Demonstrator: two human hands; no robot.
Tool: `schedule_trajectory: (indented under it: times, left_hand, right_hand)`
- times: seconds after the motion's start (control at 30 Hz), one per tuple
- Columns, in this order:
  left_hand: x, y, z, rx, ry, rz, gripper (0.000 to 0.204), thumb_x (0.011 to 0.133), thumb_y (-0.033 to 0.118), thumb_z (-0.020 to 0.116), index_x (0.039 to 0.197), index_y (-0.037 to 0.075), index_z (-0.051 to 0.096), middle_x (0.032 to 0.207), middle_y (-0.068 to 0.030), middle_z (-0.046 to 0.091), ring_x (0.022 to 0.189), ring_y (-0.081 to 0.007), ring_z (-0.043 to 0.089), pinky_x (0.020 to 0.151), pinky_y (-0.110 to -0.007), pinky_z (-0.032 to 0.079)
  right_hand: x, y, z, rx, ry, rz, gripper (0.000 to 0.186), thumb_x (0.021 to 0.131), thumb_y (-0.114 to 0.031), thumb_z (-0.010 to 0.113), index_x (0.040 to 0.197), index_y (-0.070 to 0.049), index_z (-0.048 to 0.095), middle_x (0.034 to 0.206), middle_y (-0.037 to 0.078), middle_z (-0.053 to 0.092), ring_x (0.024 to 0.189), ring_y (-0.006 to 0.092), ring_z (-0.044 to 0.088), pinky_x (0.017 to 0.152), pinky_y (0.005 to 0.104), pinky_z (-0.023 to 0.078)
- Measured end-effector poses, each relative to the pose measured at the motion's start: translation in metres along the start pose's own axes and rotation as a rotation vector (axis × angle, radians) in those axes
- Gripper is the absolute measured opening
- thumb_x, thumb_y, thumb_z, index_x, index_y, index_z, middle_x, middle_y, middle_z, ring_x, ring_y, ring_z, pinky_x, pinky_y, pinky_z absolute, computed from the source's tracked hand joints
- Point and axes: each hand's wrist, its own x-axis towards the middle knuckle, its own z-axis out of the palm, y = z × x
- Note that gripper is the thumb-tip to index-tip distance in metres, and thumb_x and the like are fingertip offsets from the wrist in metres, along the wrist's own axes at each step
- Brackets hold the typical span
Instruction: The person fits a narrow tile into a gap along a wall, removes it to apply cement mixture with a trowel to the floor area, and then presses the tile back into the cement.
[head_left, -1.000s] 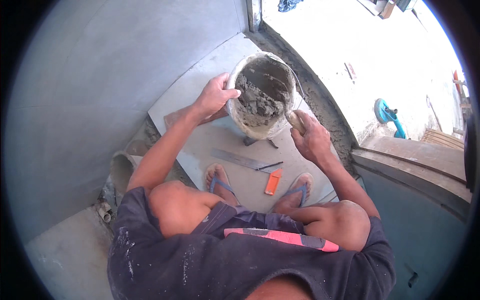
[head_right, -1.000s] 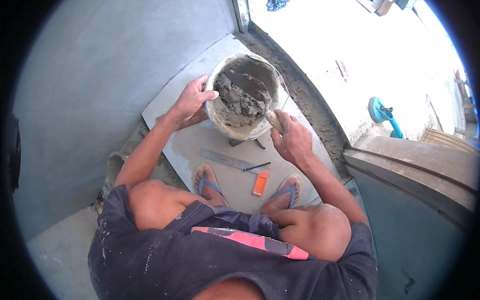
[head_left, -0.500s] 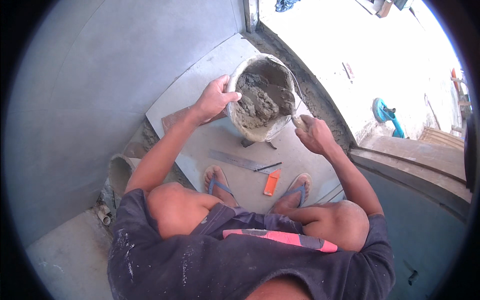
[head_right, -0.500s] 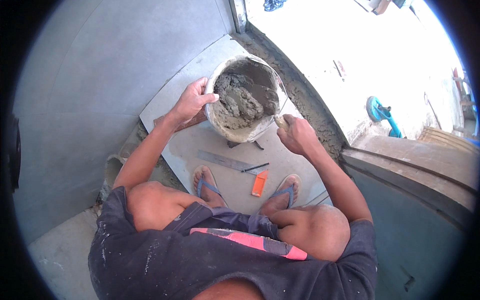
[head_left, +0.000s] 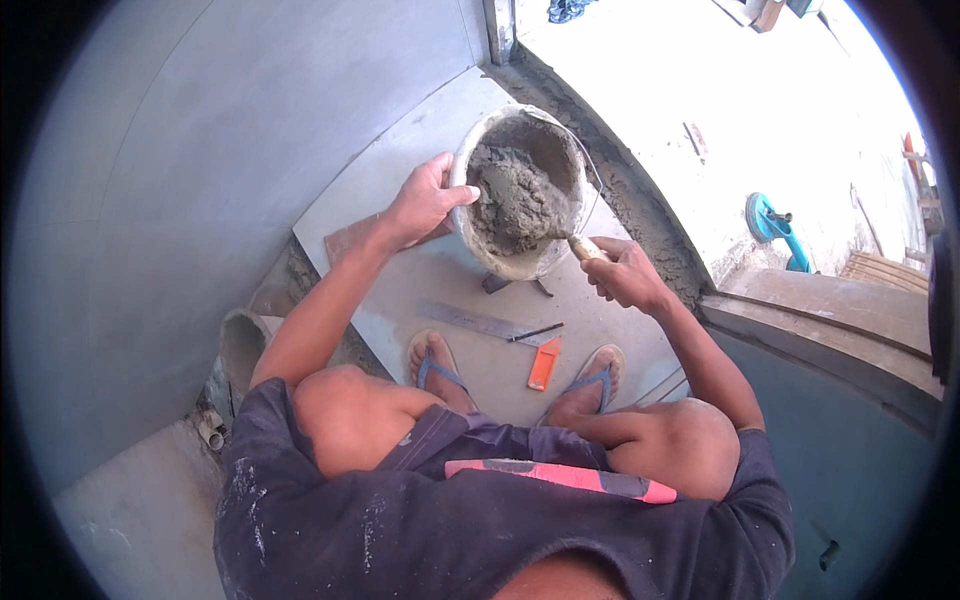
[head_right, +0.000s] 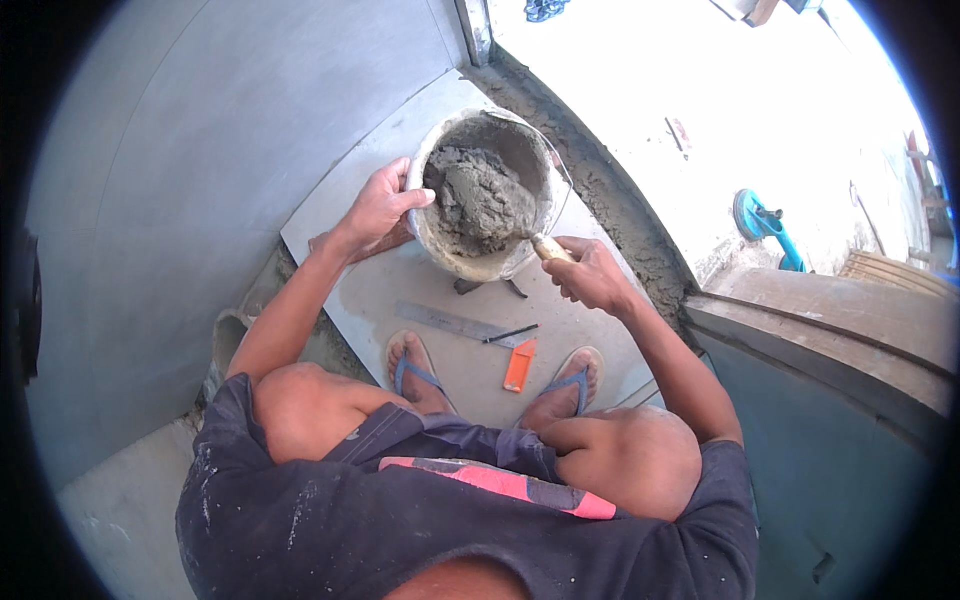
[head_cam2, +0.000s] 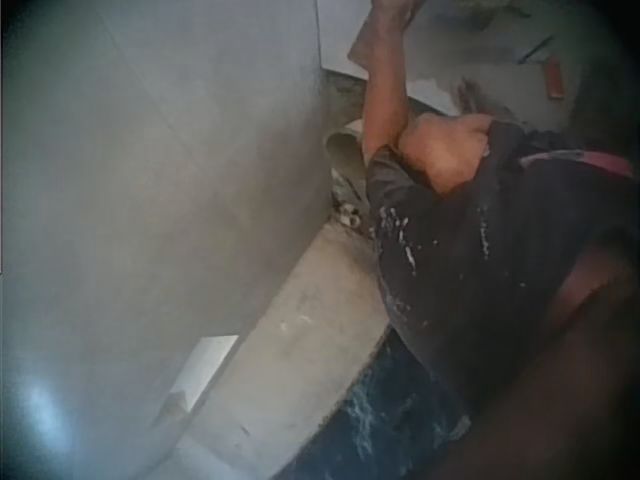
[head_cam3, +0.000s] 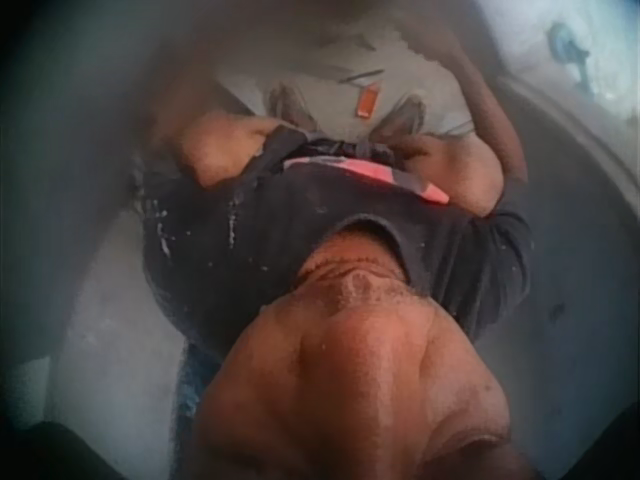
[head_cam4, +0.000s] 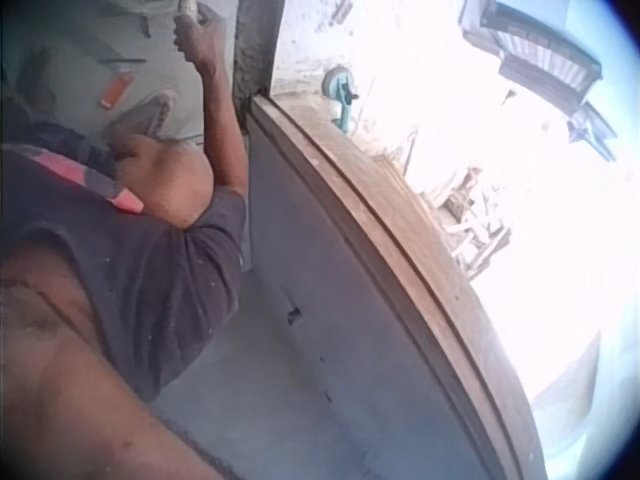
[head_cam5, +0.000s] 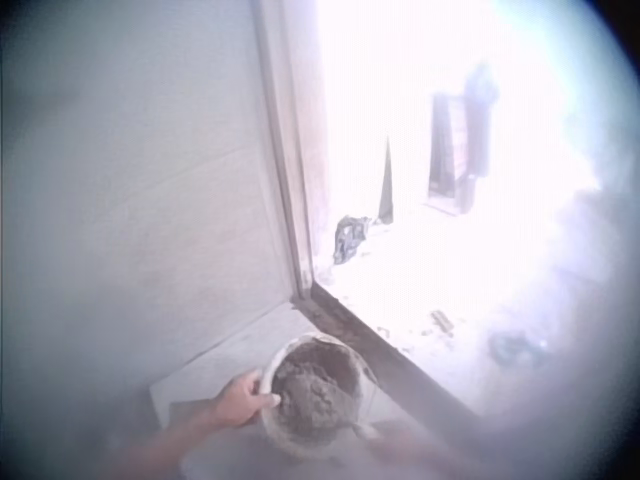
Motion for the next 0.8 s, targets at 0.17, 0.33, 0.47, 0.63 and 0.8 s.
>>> schedule_trajectory:
  times: [0.17, 0.33, 0.47, 0.63, 0.8]
  left_hand:
    - [0.002, -0.003, -0.005, -0.034, 0.003, 0.004, 0.022, 0.091, 0.005, 0.066, 0.109, 0.0, 0.056, 0.092, -0.0054, 0.063, 0.078, -0.0106, 0.063, 0.063, -0.029, 0.056]
    - [-0.002, 0.0, -0.002, -0.023, 0.001, -0.002, 0.022, 0.091, 0.005, 0.067, 0.109, 0.0, 0.056, 0.092, -0.0052, 0.063, 0.078, -0.01, 0.062, 0.065, -0.028, 0.055]
    - [0.001, -0.004, -0.004, 0.007, 0.006, -0.023, 0.021, 0.091, 0.006, 0.068, 0.108, 0.0, 0.057, 0.093, -0.005, 0.063, 0.079, -0.0098, 0.061, 0.067, -0.027, 0.053]
    - [0.002, -0.005, 0.0, 0.009, 0.022, 0.027, 0.022, 0.09, 0.006, 0.068, 0.109, 0.0, 0.058, 0.095, -0.0055, 0.064, 0.081, -0.0103, 0.061, 0.07, -0.028, 0.053]
    - [-0.002, 0.001, 0.006, -0.009, 0.028, 0.024, 0.027, 0.09, 0.004, 0.066, 0.115, -0.001, 0.057, 0.097, -0.0076, 0.065, 0.084, -0.0117, 0.063, 0.072, -0.029, 0.054]
  right_hand:
    - [0.014, 0.024, 0.004, -0.783, 0.372, -0.347, 0.05, 0.085, -0.022, 0.067, 0.134, -0.016, 0.058, 0.111, 0.017, 0.065, 0.1, 0.0366, 0.067, 0.084, 0.0495, 0.053]
    - [0.005, 0.004, 0.001, -0.745, 0.442, -0.344, 0.05, 0.087, -0.024, 0.068, 0.134, -0.014, 0.055, 0.112, 0.016, 0.065, 0.099, 0.0359, 0.067, 0.086, 0.0494, 0.052]
    - [-0.005, 0.0, -0.001, -0.786, 0.399, -0.271, 0.047, 0.086, -0.024, 0.066, 0.13, -0.009, 0.057, 0.106, 0.02, 0.067, 0.095, 0.0377, 0.068, 0.084, 0.0489, 0.052]
    - [0.002, 0.01, 0.005, -0.595, 0.295, -0.258, 0.046, 0.084, -0.025, 0.063, 0.125, -0.003, 0.063, 0.094, 0.024, 0.07, 0.089, 0.0382, 0.069, 0.081, 0.0488, 0.054]
    - [0.014, 0.004, 0.016, -0.142, -0.02, -0.048, 0.043, 0.085, -0.026, 0.064, 0.12, -0.002, 0.068, 0.076, 0.013, 0.068, 0.065, 0.0213, 0.068, 0.057, 0.0364, 0.054]
